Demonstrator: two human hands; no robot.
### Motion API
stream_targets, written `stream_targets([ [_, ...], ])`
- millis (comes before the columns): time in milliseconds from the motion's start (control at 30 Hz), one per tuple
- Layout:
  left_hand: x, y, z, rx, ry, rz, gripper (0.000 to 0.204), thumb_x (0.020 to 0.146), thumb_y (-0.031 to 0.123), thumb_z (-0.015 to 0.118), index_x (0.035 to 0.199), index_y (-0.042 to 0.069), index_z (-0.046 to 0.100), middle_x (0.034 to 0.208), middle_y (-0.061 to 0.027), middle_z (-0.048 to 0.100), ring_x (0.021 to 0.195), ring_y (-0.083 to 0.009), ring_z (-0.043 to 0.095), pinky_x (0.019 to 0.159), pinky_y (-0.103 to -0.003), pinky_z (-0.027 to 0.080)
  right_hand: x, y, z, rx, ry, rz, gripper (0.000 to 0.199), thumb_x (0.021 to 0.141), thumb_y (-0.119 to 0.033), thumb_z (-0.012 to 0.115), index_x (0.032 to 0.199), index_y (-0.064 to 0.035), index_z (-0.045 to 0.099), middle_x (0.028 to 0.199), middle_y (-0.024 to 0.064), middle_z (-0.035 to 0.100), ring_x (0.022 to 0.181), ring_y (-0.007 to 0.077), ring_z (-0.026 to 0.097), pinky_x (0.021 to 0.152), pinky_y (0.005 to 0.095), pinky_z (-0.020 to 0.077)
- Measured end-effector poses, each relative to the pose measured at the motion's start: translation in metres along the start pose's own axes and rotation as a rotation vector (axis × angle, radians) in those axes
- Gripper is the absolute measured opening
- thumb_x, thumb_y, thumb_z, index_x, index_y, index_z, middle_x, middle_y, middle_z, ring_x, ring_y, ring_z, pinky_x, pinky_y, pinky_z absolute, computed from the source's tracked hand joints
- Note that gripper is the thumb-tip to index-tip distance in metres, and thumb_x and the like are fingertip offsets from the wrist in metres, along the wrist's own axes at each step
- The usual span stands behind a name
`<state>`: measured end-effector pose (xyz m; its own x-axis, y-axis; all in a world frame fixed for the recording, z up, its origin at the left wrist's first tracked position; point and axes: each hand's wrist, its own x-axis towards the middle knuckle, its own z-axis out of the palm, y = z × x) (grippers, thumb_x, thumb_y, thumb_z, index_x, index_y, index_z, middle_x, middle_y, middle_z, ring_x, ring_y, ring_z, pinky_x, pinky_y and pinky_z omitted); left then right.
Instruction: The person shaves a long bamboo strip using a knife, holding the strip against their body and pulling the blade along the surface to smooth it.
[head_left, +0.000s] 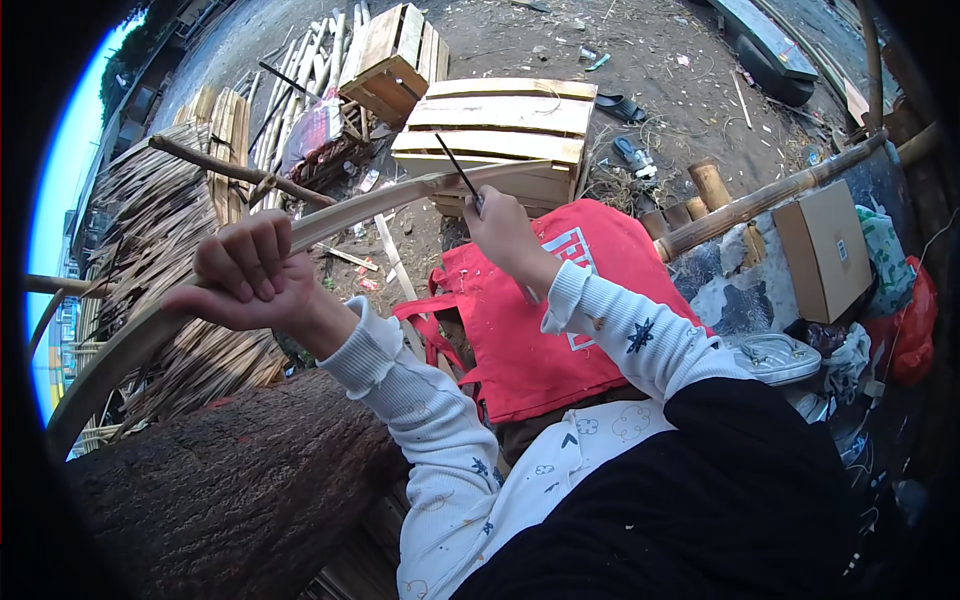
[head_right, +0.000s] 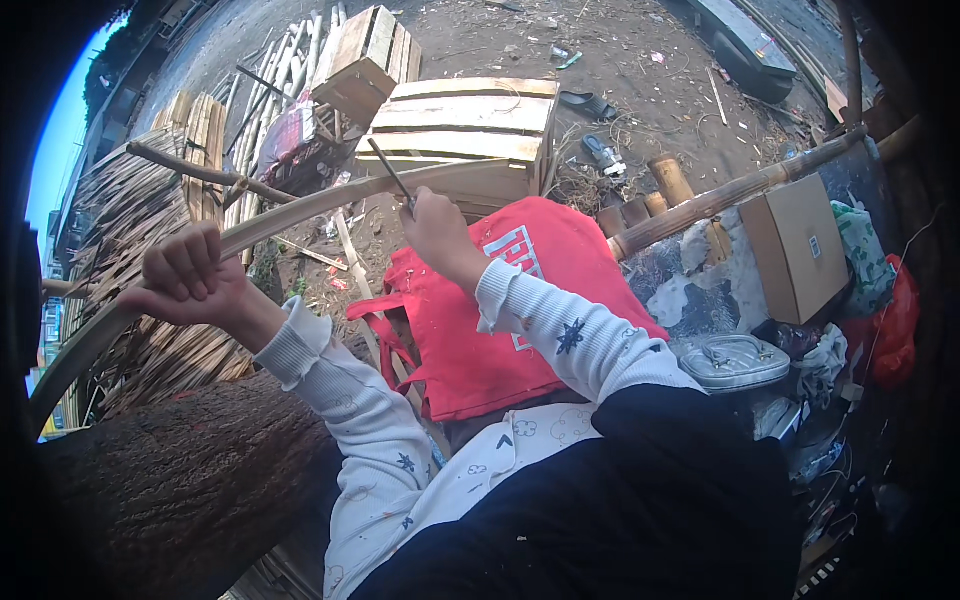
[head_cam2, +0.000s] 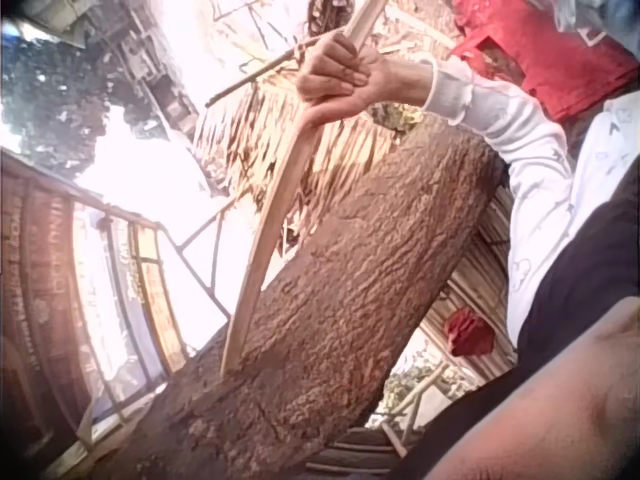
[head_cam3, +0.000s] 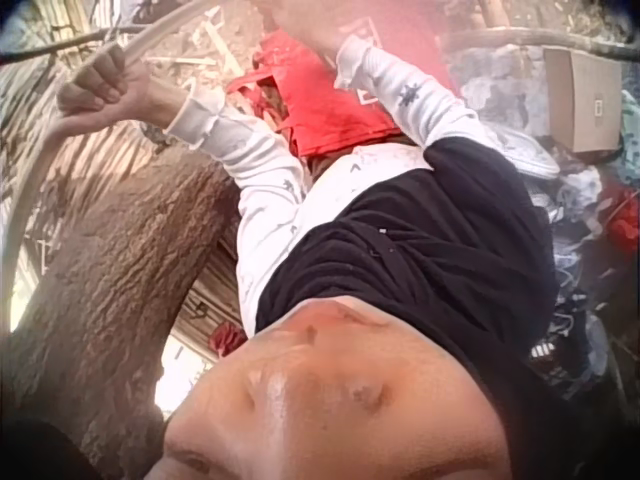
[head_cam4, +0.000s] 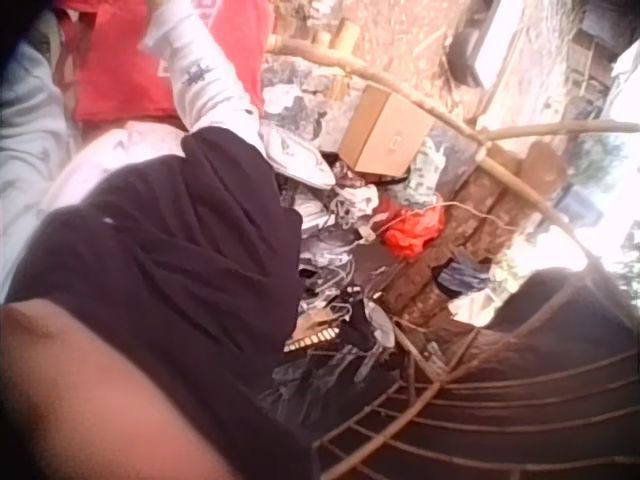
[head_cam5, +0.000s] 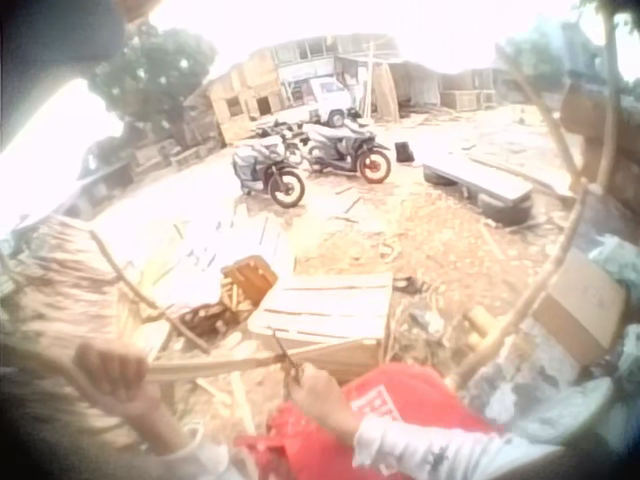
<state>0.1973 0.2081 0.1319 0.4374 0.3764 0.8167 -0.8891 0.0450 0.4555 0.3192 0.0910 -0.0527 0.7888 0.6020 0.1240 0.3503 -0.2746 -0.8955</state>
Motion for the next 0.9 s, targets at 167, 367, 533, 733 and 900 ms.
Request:
stream_targets([
  [167, -0.004, 0.005, -0.002, 0.101, 0.07, -0.013, 0.054, 0.088, 0.055, 0.032, 0.048, 0.019, 0.029, 0.036, 0.0071, 0.024, 0.03, -0.0025, 0.016, 0.034, -0.017, 0.011, 0.012, 0.019, 0.014, -0.112, 0.031, 0.087, 0.024, 0.082, -0.021, 0.053, 0.078, 0.0029, 0.053, 0.068, 0.0228, 0.058, 0.068, 0.0389, 0.059, 0.062, 0.045, 0.0465],
  [367, -0.007, 0.012, -0.004, 0.103, 0.124, -0.005, 0.051, 0.091, 0.048, 0.033, 0.049, 0.019, 0.027, 0.037, 0.0072, 0.021, 0.03, -0.0021, 0.015, 0.034, -0.016, 0.011, 0.015, 0.023, 0.016, -0.227, -0.035, 0.145, 0.024, 0.08, -0.021, 0.056, 0.078, 0.0027, 0.056, 0.076, 0.0227, 0.061, 0.073, 0.0377, 0.061, 0.064, 0.0438, 0.0495],
  [533, -0.007, 0.004, 0.012, 0.157, 0.24, -0.018, 0.052, 0.091, 0.046, 0.034, 0.048, 0.018, 0.027, 0.035, 0.0062, 0.021, 0.03, -0.0034, 0.012, 0.034, -0.017, 0.01, 0.037, 0.081, 0.007, -0.285, -0.044, 0.384, 0.024, 0.08, -0.017, 0.05, 0.085, 0.0037, 0.06, 0.086, 0.0242, 0.061, 0.083, 0.0374, 0.06, 0.073, 0.0438, 0.0481],
  [733, -0.006, 0.004, 0.014, 0.163, 0.233, -0.01, 0.052, 0.092, 0.045, 0.035, 0.047, 0.019, 0.027, 0.035, 0.0064, 0.021, 0.03, -0.0032, 0.013, 0.034, -0.017, 0.011, 0.03, 0.068, -0.017, -0.247, -0.169, 0.389, 0.024, 0.08, -0.015, 0.05, 0.084, 0.0047, 0.061, 0.085, 0.0234, 0.061, 0.08, 0.0344, 0.062, 0.072, 0.0414, 0.0488],
  [900, -0.003, 0.006, 0.01, 0.079, 0.095, -0.021, 0.052, 0.092, 0.045, 0.034, 0.047, 0.019, 0.028, 0.035, 0.0072, 0.022, 0.029, -0.0024, 0.014, 0.033, -0.017, 0.012, 0.01, 0.002, -0.044, -0.036, -0.371, 0.303, 0.026, 0.078, -0.016, 0.051, 0.074, 0.0081, 0.059, 0.066, 0.0237, 0.059, 0.061, 0.0354, 0.061, 0.061, 0.042, 0.0482],
])
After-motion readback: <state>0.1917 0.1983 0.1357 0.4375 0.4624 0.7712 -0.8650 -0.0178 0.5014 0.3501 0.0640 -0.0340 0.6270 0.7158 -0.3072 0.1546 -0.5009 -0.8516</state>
